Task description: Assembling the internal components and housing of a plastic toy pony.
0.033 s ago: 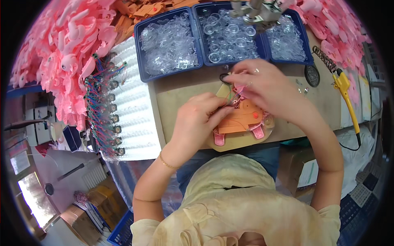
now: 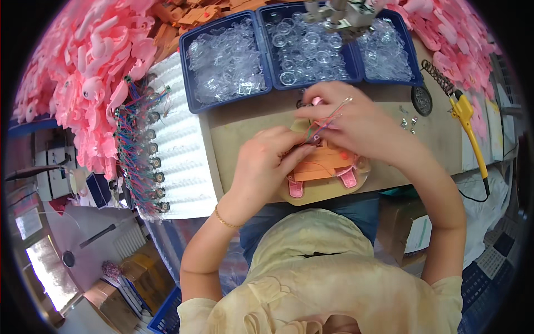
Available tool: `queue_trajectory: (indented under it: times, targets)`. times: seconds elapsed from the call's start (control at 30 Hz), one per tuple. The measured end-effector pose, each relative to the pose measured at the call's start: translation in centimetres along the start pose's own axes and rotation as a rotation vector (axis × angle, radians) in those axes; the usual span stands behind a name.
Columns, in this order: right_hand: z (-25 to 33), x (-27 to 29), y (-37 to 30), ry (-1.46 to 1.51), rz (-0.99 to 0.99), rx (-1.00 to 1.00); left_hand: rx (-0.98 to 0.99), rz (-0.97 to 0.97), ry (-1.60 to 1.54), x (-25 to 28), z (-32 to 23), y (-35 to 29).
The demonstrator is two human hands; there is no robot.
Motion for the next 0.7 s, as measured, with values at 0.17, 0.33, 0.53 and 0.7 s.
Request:
queue_trajectory:
  times: [0.17, 0.33, 0.53, 0.7]
  targets:
    - [-0.8, -0.1, 1.3, -0.273, -0.064, 0.144, 0.029, 0.089, -0.028, 0.3, 0.3, 0.1]
    - [0.3, 2.6, -2.1, -0.116, -0.009, 0.015, 0.221, 0.269, -0.584, 0.7, 1.8, 0.5]
    - [-1.4, 0.9, -3.4, 1.013, 0.25, -0.371, 0.267, 0.194, -0.499, 0.7, 1.4, 0.4]
    - [-1.9, 0.2, -4.0, 0.867, 0.155, -0.583, 0.134, 0.107, -0.333, 0.2, 0.5, -0.1]
Point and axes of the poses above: each hand's wrist, its own y-axis towards the middle knuckle, its own x-axis out of the back of the hand, z = x × y, the point moved 3 cm from there along y, towards the middle knuckle, and after that the axes turned 12 degrees about z, right-handed, at the moved point
